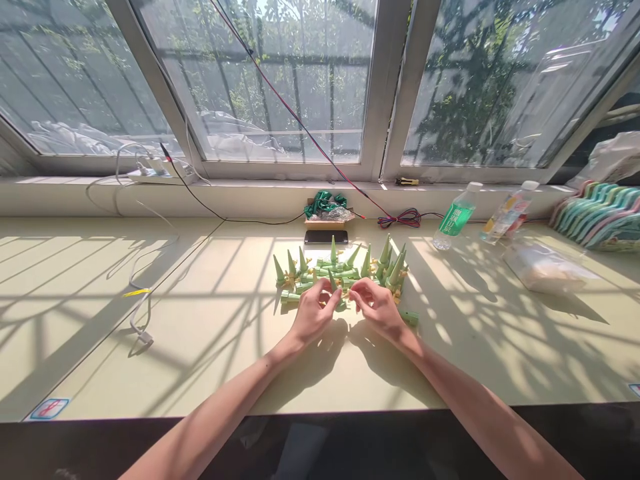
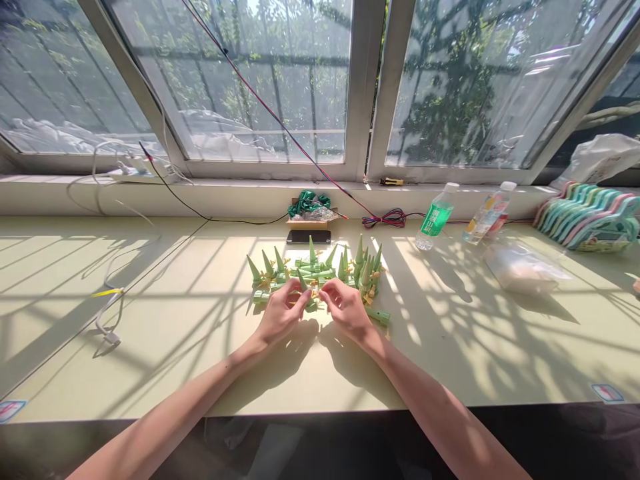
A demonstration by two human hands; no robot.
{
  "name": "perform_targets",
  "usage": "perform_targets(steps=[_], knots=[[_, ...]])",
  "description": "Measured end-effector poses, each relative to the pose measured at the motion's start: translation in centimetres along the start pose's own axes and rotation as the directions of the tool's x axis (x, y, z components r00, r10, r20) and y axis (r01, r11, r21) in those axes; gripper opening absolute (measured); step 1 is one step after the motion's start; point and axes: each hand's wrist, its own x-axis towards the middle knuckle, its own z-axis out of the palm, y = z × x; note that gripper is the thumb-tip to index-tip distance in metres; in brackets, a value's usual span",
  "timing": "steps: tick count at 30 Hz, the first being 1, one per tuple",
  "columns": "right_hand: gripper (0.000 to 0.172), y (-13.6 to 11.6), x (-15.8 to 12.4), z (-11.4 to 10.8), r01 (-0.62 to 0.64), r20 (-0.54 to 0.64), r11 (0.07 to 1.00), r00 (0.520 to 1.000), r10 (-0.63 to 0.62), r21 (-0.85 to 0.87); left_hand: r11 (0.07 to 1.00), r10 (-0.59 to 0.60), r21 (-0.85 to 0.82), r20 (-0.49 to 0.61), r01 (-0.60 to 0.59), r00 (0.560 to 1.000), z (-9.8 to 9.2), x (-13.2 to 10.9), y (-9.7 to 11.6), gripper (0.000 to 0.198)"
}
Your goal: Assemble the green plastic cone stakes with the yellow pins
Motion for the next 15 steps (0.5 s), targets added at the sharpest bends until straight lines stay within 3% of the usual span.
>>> perform_targets(steps=[7,15], knots=[[0.017,-0.07,-0.09,-0.05,0.023,0.011,0.999,1.0,-0.022,-0.038,0.998,0.061,0.028,0.016,-0.061,0.998,-0.12,-0.05,0.11,0.026],[0.021,-0.27,-0.02,-0.01,0.038,0.018,0.993,0.999,-0.036,-0.112,0.999,0.044,0.006,0.016,-0.044,0.999,-0.17,-0.05,0.05,0.024]])
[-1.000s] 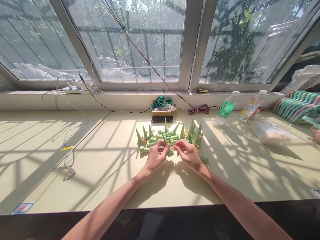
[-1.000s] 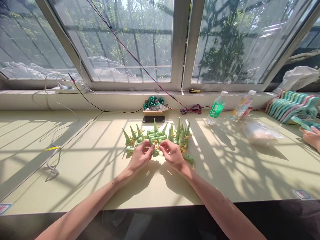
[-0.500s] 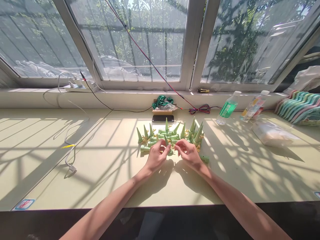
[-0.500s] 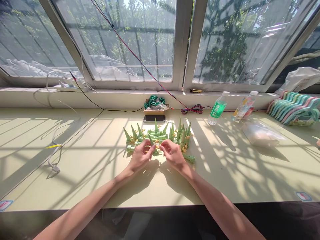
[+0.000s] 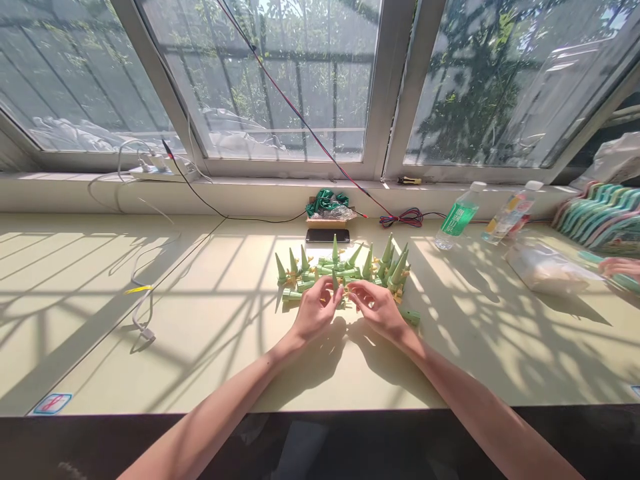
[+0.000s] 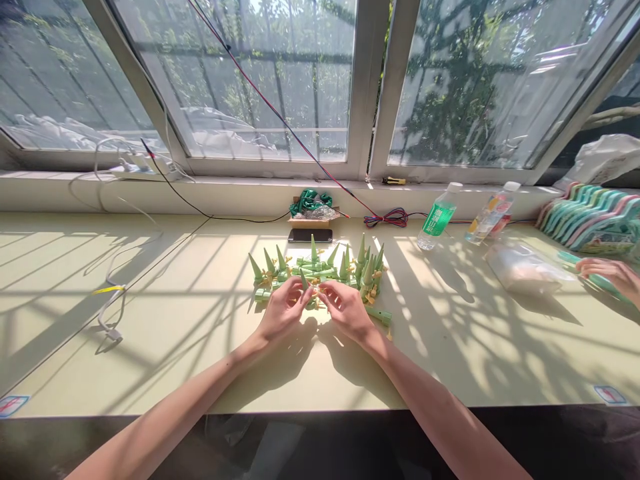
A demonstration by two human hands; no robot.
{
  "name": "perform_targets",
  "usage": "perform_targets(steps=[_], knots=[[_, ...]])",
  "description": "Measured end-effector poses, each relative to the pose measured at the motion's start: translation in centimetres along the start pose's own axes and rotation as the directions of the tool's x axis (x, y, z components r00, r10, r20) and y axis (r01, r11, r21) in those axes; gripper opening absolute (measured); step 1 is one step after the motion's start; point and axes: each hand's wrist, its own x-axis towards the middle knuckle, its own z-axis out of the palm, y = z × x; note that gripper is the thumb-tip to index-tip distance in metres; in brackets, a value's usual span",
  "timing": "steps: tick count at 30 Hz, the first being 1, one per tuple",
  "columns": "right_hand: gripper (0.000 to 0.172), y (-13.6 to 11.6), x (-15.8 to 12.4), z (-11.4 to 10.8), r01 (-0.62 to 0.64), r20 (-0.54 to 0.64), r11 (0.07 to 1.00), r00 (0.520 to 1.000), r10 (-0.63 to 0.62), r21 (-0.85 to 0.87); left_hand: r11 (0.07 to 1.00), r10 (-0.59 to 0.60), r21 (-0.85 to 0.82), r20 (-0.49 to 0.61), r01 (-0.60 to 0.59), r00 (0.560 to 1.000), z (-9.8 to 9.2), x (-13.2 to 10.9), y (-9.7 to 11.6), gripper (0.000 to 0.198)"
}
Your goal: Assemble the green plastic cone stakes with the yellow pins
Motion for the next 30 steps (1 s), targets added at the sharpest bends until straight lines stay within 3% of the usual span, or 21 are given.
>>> perform_targets(steps=[6,30], knots=[[0.024,0.69,-0.02,0.17,0.049,0.023,0.999,0.999,-0.049,0.001,0.999,-0.002,-0.032,0.012,0.003,1.0,-0.09,0.02,0.26,0.023],[0.036,0.94,-0.06,0.15,0.055,0.119,0.99,0.992,-0.04,-0.13,0.999,0.016,-0.047,0.076,-0.012,0.997,-0.06,-0.23,0.07,0.016]])
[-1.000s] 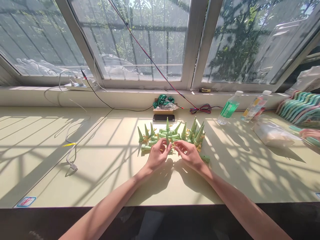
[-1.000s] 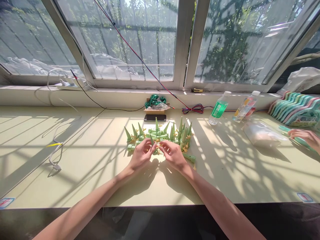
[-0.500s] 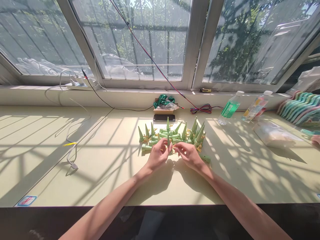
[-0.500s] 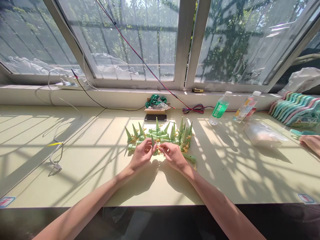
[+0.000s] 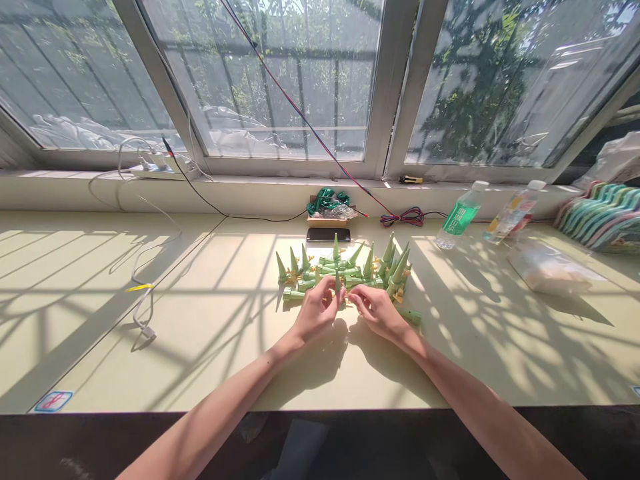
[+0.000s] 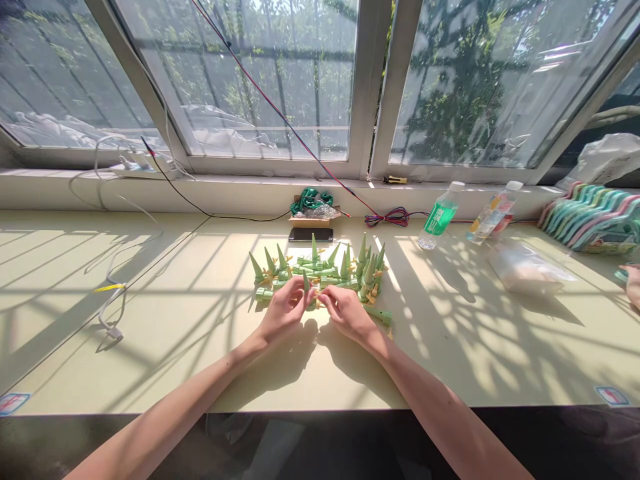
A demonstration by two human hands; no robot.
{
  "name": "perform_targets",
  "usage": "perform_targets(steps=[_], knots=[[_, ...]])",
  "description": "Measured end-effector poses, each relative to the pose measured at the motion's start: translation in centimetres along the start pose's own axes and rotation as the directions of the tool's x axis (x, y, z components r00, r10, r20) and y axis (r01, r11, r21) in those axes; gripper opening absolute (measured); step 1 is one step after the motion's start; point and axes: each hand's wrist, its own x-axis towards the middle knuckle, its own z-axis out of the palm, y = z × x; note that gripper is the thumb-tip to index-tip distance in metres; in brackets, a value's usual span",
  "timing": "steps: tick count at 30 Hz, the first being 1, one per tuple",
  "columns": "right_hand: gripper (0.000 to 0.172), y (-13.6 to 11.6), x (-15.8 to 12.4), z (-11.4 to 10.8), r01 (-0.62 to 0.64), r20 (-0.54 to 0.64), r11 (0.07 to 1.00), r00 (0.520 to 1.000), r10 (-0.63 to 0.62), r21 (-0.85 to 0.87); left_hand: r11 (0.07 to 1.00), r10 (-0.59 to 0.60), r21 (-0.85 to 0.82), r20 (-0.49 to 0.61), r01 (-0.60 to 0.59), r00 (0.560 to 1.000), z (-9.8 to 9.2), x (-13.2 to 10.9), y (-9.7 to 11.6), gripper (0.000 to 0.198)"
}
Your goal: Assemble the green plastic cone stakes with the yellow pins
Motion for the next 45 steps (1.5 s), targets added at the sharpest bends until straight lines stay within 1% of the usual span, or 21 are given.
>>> perform_targets(steps=[11,17,20,22,23,26,31,41,45], knots=[[0.045,-0.1,0.0,0.1,-0.033,0.01,0.999,0.999,0.033,0.004,0.999,0.019,0.03,0.013,-0.019,1.0,0.1,-0.1,-0.3,0.013],[0.044,0.0,0.1,0.1,-0.061,0.015,0.998,0.998,0.061,0.007,0.999,0.022,0.029,0.006,-0.022,1.0,0.1,0.0,-0.4,0.014],[0.038,-0.4,0.1,-0.1,-0.082,-0.008,0.996,0.997,0.083,0.023,1.0,0.012,0.028,-0.034,-0.011,0.999,0.1,0.2,-0.3,0.016],[0.026,-0.8,0.1,-0.3,-0.104,-0.006,0.993,0.995,0.104,0.058,1.0,-0.001,0.029,-0.071,0.003,0.997,0.0,0.3,-0.4,0.019],[0.023,-0.9,0.1,-0.4,-0.106,-0.005,0.992,0.994,0.106,0.075,1.0,-0.009,0.027,-0.087,0.011,0.996,-0.1,0.4,-0.4,0.02],[0.023,-1.0,0.0,-0.5,-0.085,-0.002,0.991,0.996,0.085,0.099,0.999,-0.025,0.017,-0.107,0.027,0.994,-0.2,0.5,-0.5,0.022],[0.022,-0.5,0.0,-0.4,-0.049,-0.008,0.997,0.999,0.05,0.055,1.0,-0.014,0.013,-0.096,0.016,0.995,-0.1,0.5,-0.4,0.022],[0.031,-0.5,0.1,-0.3,-0.066,-0.012,0.996,0.998,0.067,0.051,0.999,0.026,0.048,-0.037,-0.024,0.999,0.1,0.2,-0.1,0.016],[0.04,-0.3,0.0,-0.2,-0.065,-0.022,0.998,0.998,0.065,0.018,0.998,0.039,0.046,0.0,-0.039,0.999,0.3,0.0,-0.3,0.017]])
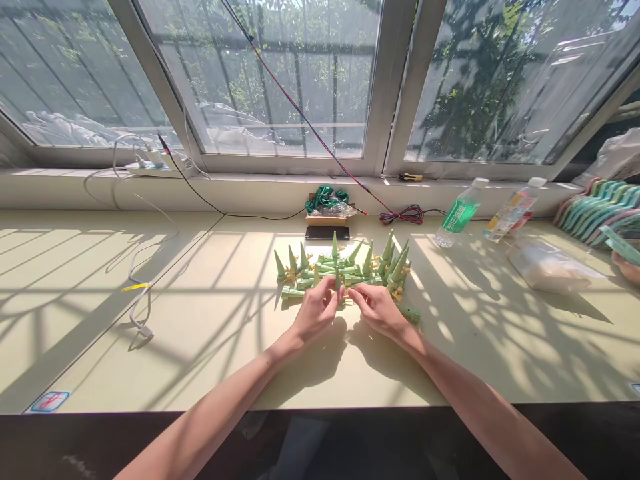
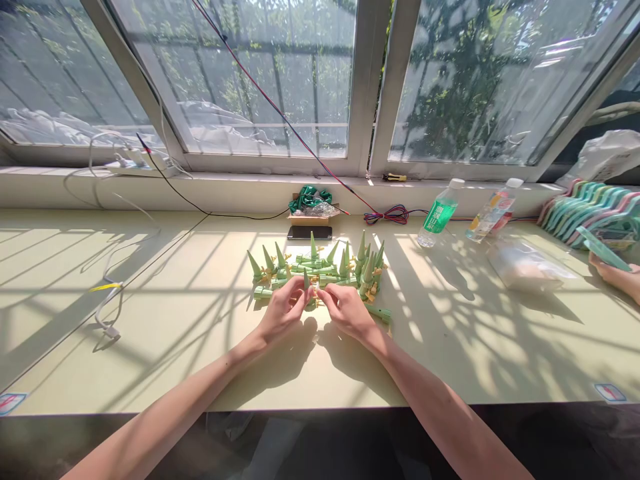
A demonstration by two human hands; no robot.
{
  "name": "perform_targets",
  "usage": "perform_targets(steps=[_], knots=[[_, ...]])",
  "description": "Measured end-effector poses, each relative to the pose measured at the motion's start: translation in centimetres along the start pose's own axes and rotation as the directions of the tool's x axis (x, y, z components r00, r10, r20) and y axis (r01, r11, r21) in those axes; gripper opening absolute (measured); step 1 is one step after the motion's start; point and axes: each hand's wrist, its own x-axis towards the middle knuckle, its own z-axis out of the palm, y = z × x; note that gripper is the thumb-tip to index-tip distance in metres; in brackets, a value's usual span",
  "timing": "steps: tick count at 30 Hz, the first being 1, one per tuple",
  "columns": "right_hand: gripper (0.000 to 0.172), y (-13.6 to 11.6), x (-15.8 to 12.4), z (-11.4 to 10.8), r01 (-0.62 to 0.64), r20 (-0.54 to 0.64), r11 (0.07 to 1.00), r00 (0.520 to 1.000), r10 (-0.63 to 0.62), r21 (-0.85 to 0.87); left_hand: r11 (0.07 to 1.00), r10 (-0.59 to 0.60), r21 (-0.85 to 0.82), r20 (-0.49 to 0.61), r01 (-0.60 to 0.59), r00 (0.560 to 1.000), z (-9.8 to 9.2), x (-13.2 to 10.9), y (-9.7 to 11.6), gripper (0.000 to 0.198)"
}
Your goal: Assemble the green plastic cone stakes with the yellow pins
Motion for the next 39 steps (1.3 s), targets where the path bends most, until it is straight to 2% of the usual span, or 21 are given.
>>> perform_targets(steps=[8,13,19,26,39], knots=[[0.043,0.1,0.0,0.1,-0.009,-0.006,1.0,1.0,0.009,0.007,1.0,-0.02,-0.014,0.014,0.02,1.0,0.1,0.0,-0.1,0.019],[0.02,-0.6,0.0,-0.2,-0.033,-0.022,0.995,0.999,0.035,0.093,0.998,-0.058,-0.02,-0.034,0.057,0.998,-0.1,0.2,0.2,0.023],[0.017,-0.5,-0.1,-0.3,0.035,0.016,0.997,0.999,-0.036,0.073,0.995,-0.099,0.0,-0.058,0.099,0.993,-0.2,0.4,0.2,0.023],[0.02,0.2,0.0,-0.1,0.073,0.025,0.997,0.997,-0.073,0.006,0.997,-0.071,0.004,-0.051,0.072,0.996,-0.1,0.2,0.2,0.024],[0.038,0.1,-0.1,0.2,0.055,0.103,0.997,0.993,-0.051,-0.046,0.999,-0.021,-0.029,-0.04,0.02,0.999,-0.1,0.0,0.4,0.023]])
